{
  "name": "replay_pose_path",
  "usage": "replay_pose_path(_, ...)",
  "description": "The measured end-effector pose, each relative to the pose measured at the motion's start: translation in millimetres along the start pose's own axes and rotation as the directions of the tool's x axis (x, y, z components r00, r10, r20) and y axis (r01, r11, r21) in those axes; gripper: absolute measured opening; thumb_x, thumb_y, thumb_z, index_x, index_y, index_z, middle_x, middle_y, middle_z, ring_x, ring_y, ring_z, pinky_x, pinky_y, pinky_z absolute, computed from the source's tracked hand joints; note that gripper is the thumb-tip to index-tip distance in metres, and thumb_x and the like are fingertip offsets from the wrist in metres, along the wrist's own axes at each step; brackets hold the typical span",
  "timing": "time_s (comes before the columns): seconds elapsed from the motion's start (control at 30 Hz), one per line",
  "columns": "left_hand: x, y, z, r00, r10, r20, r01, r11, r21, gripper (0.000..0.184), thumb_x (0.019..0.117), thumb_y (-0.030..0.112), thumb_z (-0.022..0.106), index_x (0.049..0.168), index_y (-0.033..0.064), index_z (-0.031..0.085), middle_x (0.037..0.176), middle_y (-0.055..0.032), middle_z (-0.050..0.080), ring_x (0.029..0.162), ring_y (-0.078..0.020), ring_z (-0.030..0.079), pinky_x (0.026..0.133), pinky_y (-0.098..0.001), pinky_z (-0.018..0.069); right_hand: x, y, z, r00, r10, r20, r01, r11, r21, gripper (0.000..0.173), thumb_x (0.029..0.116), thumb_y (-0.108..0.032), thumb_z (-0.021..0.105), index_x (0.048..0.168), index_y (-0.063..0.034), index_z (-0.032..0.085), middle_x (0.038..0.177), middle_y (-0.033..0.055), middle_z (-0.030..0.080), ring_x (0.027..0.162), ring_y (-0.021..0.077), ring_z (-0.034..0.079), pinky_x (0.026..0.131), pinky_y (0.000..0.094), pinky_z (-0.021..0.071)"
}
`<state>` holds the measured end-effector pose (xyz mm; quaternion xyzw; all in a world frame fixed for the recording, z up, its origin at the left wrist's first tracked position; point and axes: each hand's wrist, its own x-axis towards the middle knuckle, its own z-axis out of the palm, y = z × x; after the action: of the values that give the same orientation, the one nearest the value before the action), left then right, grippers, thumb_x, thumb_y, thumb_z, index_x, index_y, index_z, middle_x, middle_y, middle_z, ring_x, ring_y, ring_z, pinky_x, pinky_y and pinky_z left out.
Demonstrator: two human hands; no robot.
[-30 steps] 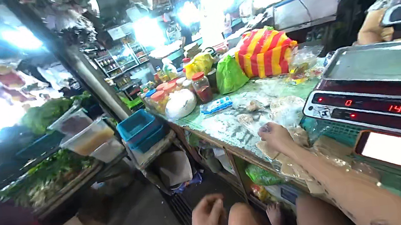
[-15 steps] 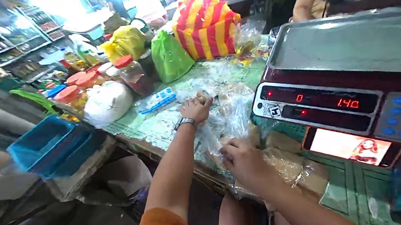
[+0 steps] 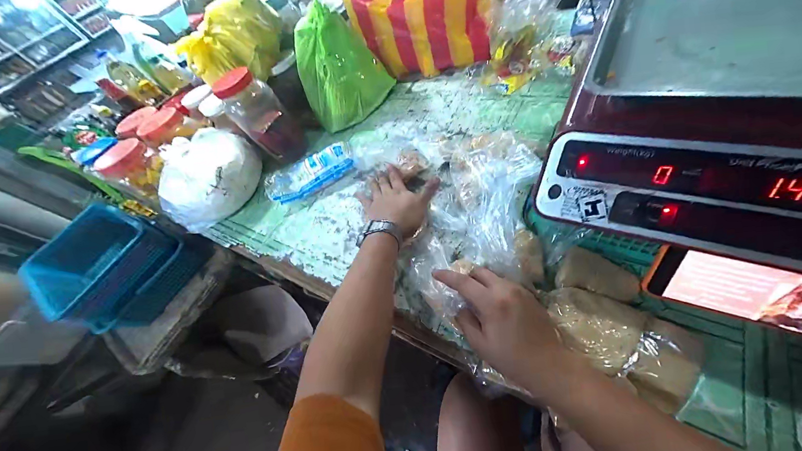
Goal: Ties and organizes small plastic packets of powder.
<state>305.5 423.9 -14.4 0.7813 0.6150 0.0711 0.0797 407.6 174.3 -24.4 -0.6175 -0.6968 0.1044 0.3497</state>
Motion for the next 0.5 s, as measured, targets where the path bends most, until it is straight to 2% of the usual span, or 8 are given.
replay_pose_path(0.13,0,2,10,1.0,0.013,0.023,-0.014,0.998,0.054,0.107,0.0904,0.088,0.022,0.166,0.0125,0.012,0.168,-0.0285,0.014,0.156,-0.0493,0.008,0.117,-0.0786,0.0047,-3,8,7,0.996,-0.042,-0.075,0.044,0.999,0.025,0.033,0.0948,-0.018,0.059,0.121,-0.027,0.077,0.094,0.0062,0.071,0.08,0.0219,0.07,0.067,0.0409,0.0583)
replay_pose_path(0.2,0,6,8,0.999,-0.023,0.045,0.021,0.999,0.046,0.107,0.0897,0.088,0.022,0.167,0.0159,0.009,0.168,-0.0283,0.011,0.156,-0.0493,0.006,0.116,-0.079,0.0045,-5,10,7,0.997,-0.044,-0.068,0.046,0.999,0.028,0.029,0.0956,-0.02,0.058,0.115,-0.025,0.079,0.099,0.0061,0.071,0.085,0.0207,0.07,0.07,0.0399,0.0591)
replay_pose_path(0.3,-3,1,2,0.992,-0.044,0.122,0.045,0.999,-0.005,0.102,0.0932,0.085,0.023,0.167,0.0161,0.006,0.169,-0.0278,0.009,0.156,-0.0493,0.005,0.117,-0.0789,0.0029,-9,3,2,1.0,-0.011,-0.004,0.011,0.997,0.075,0.025,0.0959,-0.017,0.059,0.113,-0.0178,0.078,0.114,0.0103,0.069,0.094,0.0225,0.07,0.078,0.0409,0.06)
replay_pose_path(0.4,3,7,-11,0.996,0.002,0.092,0.004,0.998,-0.068,0.099,0.0962,0.081,0.024,0.166,0.0127,0.01,0.168,-0.0299,0.012,0.155,-0.0512,0.008,0.116,-0.0799,0.0029,0,5,-7,0.999,-0.025,-0.023,0.026,0.997,0.07,0.023,0.0928,-0.015,0.063,0.111,-0.0159,0.078,0.113,0.011,0.069,0.094,0.0243,0.07,0.076,0.0424,0.0604)
replay_pose_path(0.5,-12,7,6,0.997,0.076,0.018,-0.077,0.996,0.052,0.1,0.0937,0.084,0.024,0.166,0.0146,0.016,0.169,-0.028,0.012,0.156,-0.0501,0.006,0.116,-0.0799,0.0027,-1,1,-4,1.0,-0.013,-0.004,0.013,0.997,0.079,0.024,0.0928,-0.014,0.063,0.112,-0.0162,0.077,0.113,0.0108,0.07,0.095,0.0262,0.071,0.077,0.0443,0.0602)
